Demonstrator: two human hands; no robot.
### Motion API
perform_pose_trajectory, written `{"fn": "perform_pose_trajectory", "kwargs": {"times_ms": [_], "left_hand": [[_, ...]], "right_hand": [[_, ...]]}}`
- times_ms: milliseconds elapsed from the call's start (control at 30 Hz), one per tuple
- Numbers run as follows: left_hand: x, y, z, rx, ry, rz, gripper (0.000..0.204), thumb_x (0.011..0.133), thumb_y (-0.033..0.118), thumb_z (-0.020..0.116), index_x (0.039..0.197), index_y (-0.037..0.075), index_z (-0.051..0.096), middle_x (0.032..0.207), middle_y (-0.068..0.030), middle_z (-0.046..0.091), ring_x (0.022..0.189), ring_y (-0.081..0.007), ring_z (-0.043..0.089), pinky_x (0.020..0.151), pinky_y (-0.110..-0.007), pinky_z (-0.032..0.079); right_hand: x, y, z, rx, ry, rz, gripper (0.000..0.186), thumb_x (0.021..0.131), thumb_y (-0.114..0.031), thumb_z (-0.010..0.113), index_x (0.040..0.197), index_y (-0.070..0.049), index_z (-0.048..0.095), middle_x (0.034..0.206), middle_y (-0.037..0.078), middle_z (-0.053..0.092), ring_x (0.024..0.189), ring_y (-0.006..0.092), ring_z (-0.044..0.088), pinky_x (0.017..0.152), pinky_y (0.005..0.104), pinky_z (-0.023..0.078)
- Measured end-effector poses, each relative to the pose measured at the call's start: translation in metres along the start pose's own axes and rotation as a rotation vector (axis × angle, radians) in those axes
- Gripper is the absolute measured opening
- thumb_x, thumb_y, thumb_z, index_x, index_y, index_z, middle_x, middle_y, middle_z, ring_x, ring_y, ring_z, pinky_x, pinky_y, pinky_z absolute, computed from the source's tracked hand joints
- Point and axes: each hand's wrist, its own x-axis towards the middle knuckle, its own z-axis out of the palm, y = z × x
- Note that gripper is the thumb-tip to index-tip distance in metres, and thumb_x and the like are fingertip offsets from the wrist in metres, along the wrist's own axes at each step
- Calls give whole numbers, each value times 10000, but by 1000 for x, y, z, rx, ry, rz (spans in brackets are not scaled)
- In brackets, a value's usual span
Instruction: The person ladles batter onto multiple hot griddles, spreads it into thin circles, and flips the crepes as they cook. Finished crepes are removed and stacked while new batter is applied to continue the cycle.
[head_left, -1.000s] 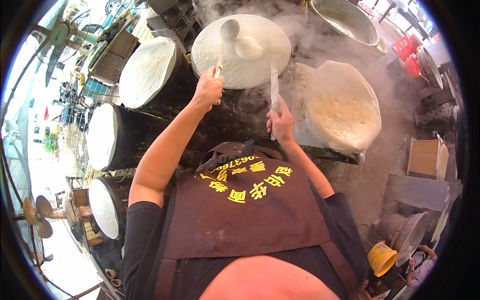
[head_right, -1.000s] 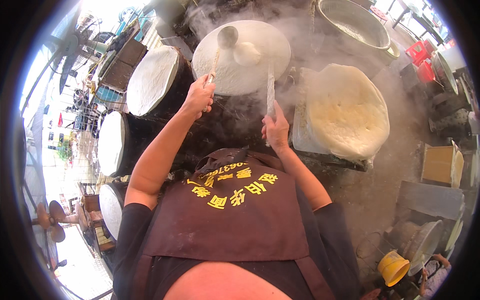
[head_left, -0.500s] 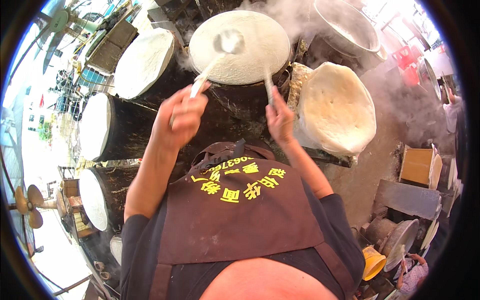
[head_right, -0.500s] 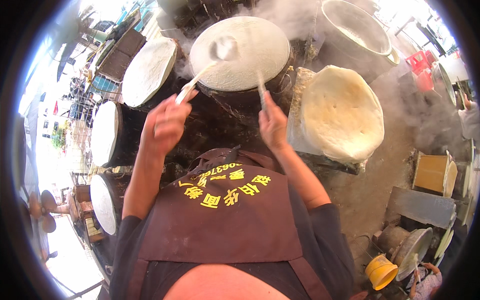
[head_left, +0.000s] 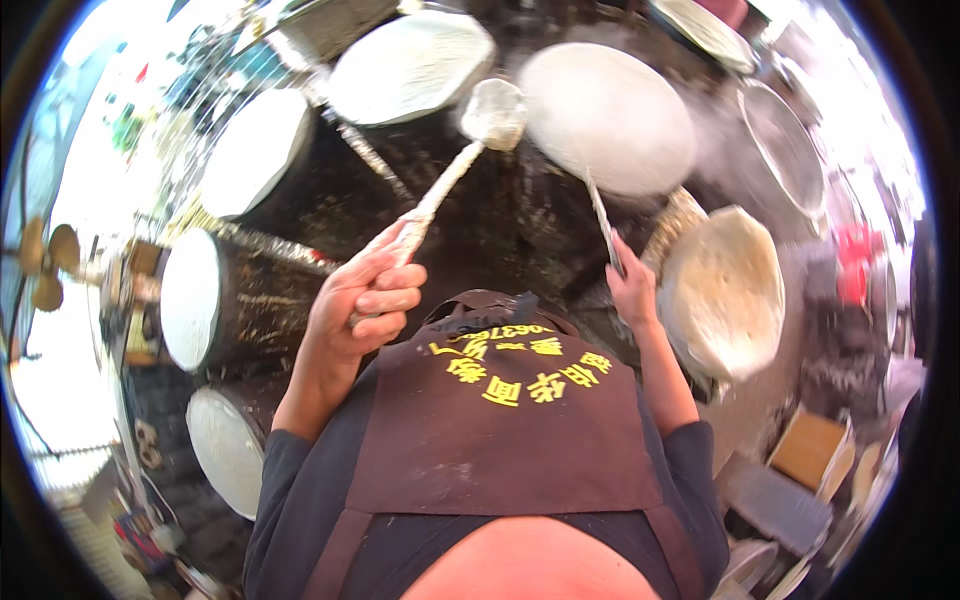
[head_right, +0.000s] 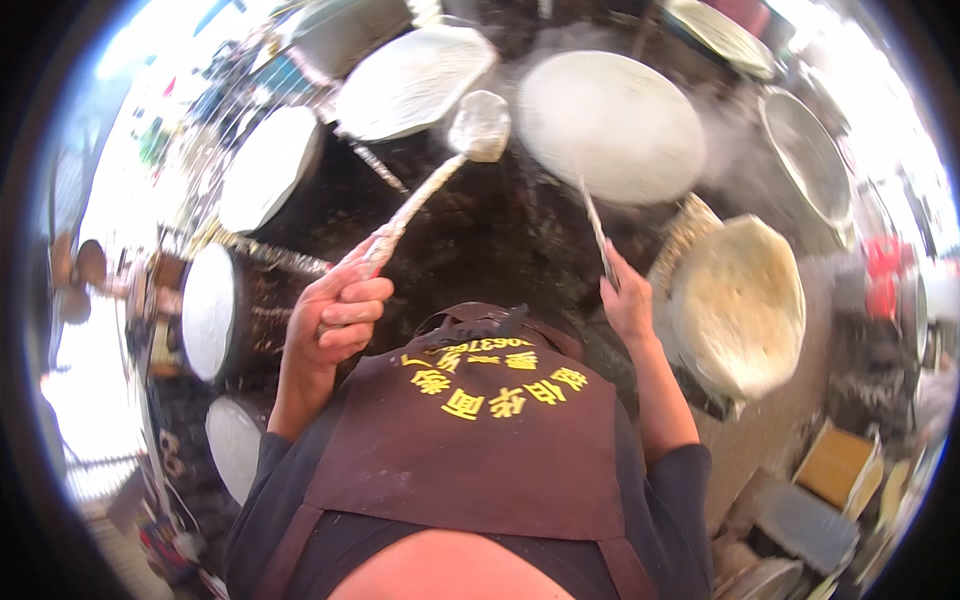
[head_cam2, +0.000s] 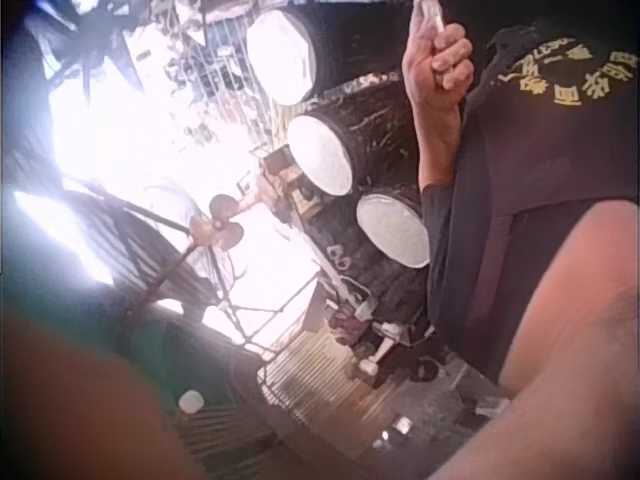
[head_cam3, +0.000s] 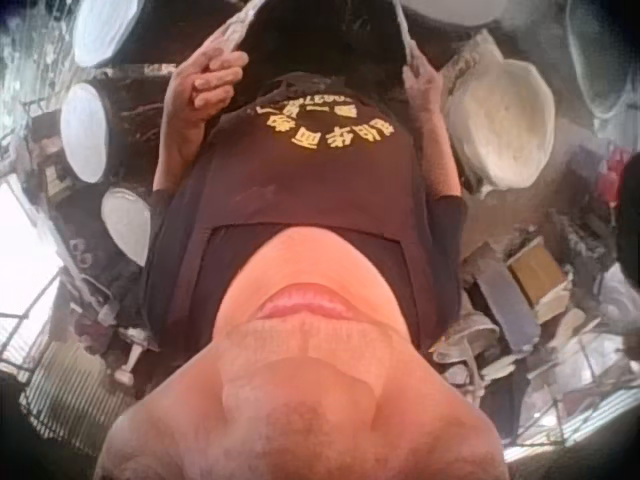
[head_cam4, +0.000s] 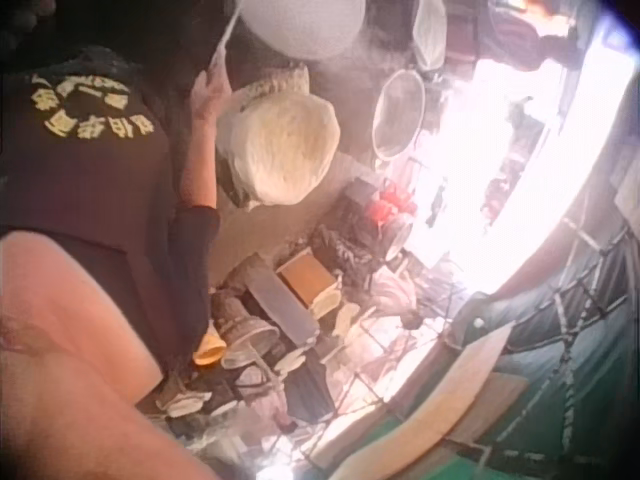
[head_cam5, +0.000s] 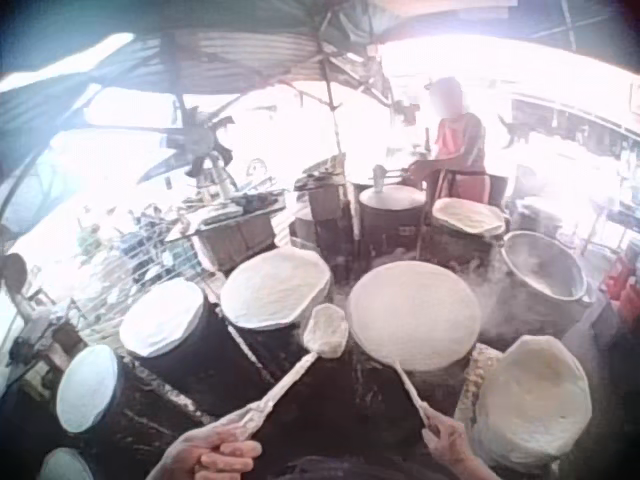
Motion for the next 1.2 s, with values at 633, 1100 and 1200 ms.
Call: {"fn": "perform_pose_trajectory", "kwargs": {"times_ms": [633, 1100, 1200], "left_hand": [[-116, 55, -92, -170, 21, 164, 279, 989, 168, 478, 1266, 200, 464, 737, 0, 382, 515, -28, 352, 317, -162, 300], [-84, 39, -75, -136, 315, 418, 432, 1011, 253, 416, 1432, 266, 320, 715, -2, 376, 471, -43, 353, 300, -184, 317], [-60, 20, -64, -193, 268, 491, 399, 1021, 312, 376, 1414, 252, 347, 721, -14, 390, 477, -54, 380, 308, -201, 338]], "right_hand": [[47, -223, 121, 176, -547, -366, 524, 752, 5, 666, 1255, -124, 592, 816, 106, 586, 674, 219, 565, 628, 311, 464], [220, -168, 195, 4, -295, -680, 343, 760, -126, 681, 1101, -100, 656, 1038, 112, 643, 982, 283, 588, 858, 376, 485], [293, -74, 184, -443, -118, -663, 425, 774, 5, 515, 1160, -120, 642, 1211, 121, 576, 1140, 293, 508, 981, 388, 374]]}}
